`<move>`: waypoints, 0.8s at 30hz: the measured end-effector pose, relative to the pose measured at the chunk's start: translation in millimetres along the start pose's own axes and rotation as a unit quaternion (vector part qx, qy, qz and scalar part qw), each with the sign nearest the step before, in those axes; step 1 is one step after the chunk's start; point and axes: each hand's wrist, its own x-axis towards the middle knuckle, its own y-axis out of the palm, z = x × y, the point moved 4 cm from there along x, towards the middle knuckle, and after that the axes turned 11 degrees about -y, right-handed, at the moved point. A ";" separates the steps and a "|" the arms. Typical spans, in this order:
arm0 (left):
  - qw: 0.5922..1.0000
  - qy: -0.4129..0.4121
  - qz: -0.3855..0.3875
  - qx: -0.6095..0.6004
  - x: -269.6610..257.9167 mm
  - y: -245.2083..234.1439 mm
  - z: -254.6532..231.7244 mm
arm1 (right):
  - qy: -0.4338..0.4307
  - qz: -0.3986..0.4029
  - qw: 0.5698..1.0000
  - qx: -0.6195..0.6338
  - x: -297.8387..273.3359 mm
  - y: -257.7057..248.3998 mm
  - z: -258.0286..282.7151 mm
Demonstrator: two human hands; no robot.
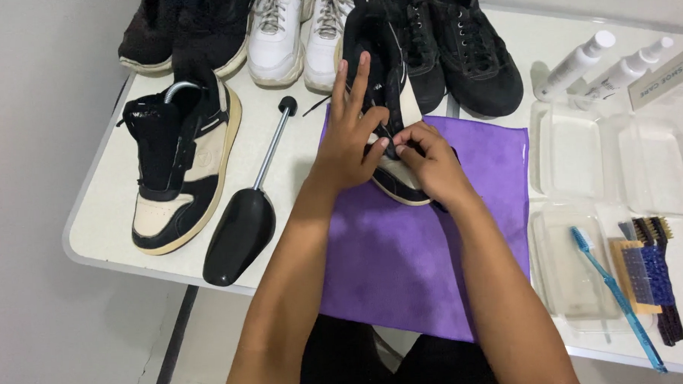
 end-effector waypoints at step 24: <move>0.999 -0.026 -0.031 -0.032 -5.0 10.3 2.9 | -0.004 -0.072 0.997 0.028 -4.8 -0.9 -10.5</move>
